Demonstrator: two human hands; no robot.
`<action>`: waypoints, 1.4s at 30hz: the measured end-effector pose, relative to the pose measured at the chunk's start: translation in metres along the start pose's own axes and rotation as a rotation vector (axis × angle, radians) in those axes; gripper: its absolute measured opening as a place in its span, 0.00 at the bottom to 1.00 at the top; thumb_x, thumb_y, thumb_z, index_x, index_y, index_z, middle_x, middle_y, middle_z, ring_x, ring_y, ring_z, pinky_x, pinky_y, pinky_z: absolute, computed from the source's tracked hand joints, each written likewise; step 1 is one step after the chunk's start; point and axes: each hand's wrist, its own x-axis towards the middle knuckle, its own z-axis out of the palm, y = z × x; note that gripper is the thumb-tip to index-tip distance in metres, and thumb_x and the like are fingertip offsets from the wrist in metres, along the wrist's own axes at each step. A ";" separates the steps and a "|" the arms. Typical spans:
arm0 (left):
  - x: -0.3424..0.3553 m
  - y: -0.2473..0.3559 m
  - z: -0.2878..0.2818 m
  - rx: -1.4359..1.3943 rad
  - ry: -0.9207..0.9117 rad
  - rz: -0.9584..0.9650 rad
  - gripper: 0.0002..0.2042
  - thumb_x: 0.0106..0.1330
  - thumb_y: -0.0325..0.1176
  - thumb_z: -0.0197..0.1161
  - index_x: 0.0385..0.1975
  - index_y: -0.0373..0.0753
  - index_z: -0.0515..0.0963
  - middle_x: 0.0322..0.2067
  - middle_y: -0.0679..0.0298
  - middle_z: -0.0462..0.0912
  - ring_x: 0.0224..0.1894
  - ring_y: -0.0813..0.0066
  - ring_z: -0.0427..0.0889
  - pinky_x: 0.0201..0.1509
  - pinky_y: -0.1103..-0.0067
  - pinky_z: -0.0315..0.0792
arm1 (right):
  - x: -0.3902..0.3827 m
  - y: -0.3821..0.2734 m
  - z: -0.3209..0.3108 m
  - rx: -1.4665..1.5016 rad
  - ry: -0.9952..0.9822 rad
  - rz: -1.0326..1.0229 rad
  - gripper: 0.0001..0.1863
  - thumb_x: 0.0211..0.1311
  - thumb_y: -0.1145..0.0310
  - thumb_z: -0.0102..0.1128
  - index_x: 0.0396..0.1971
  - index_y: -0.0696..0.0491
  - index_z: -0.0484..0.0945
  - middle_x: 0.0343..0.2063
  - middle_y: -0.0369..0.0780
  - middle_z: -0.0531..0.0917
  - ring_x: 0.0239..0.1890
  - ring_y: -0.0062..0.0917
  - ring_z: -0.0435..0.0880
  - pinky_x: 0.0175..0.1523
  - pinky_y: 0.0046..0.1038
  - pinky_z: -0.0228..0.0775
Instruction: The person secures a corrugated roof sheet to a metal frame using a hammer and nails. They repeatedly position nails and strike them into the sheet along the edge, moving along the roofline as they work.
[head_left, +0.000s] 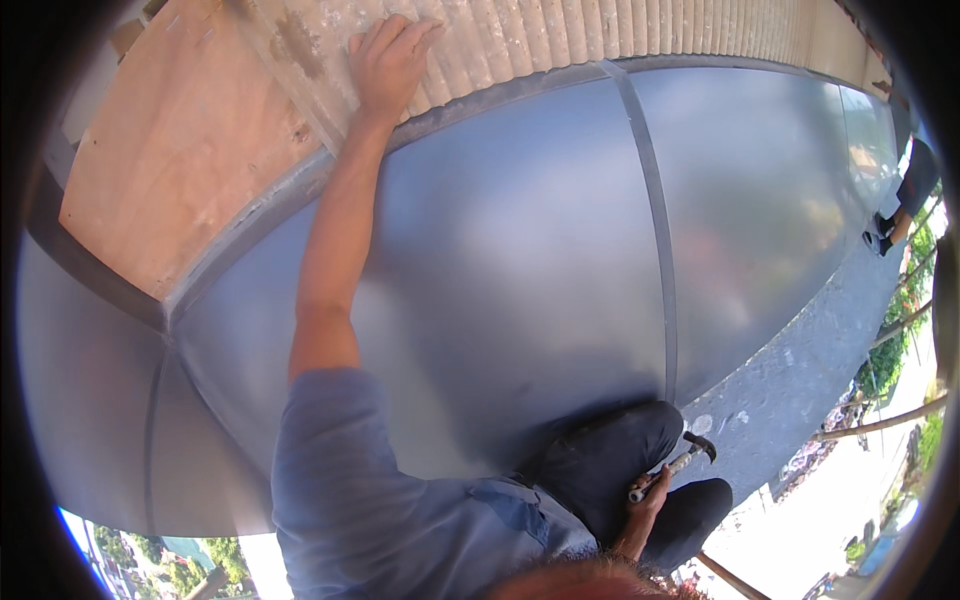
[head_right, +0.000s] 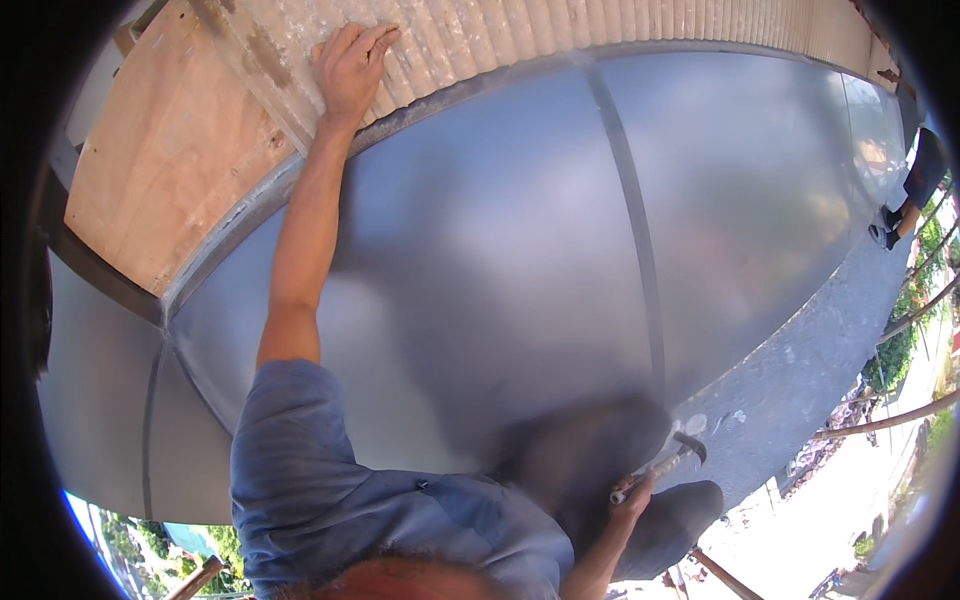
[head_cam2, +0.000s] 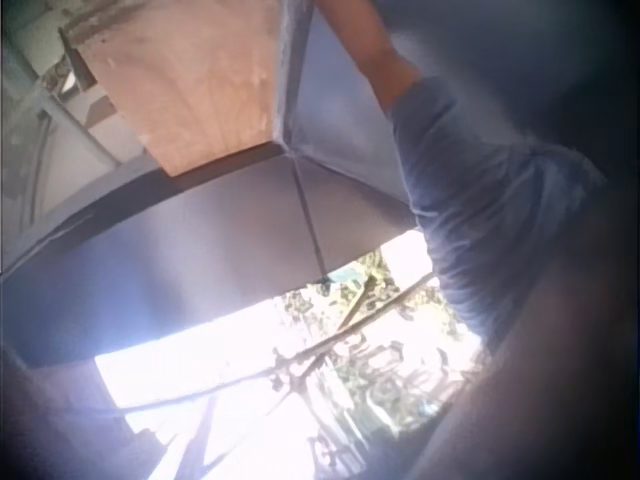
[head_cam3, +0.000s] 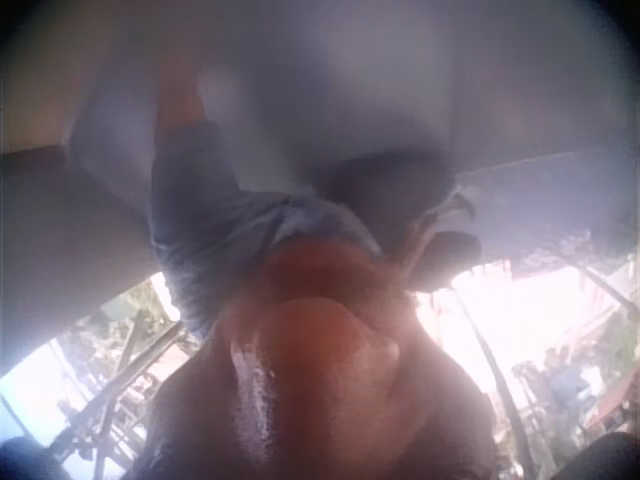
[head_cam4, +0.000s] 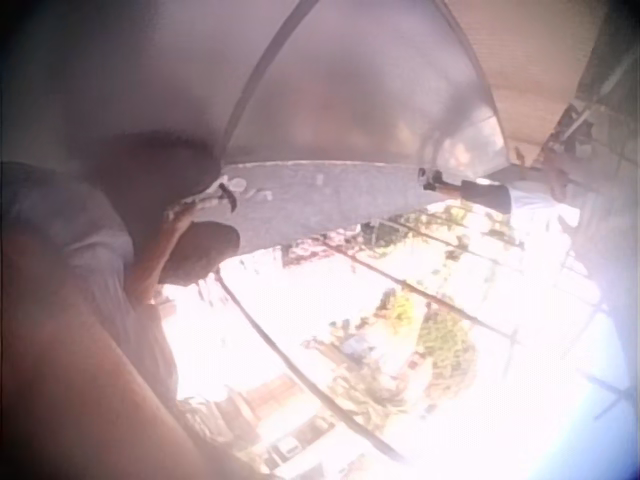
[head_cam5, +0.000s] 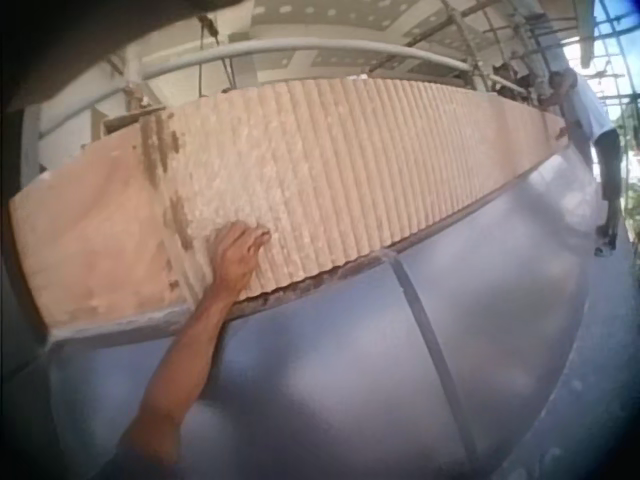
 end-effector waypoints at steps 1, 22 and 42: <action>0.000 -0.001 0.002 0.012 0.010 0.008 0.05 0.61 0.38 0.73 0.35 0.51 0.88 0.25 0.76 0.76 0.31 0.78 0.76 0.38 0.74 0.57 | -0.001 0.006 0.001 -0.039 -0.004 -0.048 0.18 0.69 0.48 0.62 0.31 0.43 0.67 0.15 0.33 0.72 0.13 0.21 0.73 0.16 0.25 0.65; 0.017 0.010 -0.014 -0.127 0.039 -0.013 0.05 0.53 0.30 0.74 0.23 0.42 0.82 0.21 0.64 0.71 0.27 0.61 0.75 0.32 0.64 0.66 | -0.195 -0.007 0.399 -0.598 -1.265 -1.020 0.38 0.70 0.30 0.48 0.33 0.58 0.71 0.15 0.38 0.74 0.13 0.20 0.74 0.17 0.23 0.64; 0.013 0.012 -0.012 -0.108 -0.002 -0.065 0.03 0.53 0.31 0.74 0.25 0.44 0.85 0.22 0.66 0.72 0.29 0.65 0.76 0.34 0.67 0.64 | -0.229 0.031 0.522 -0.701 -1.242 -0.964 0.31 0.70 0.39 0.57 0.34 0.58 0.71 0.16 0.32 0.74 0.17 0.14 0.72 0.21 0.21 0.66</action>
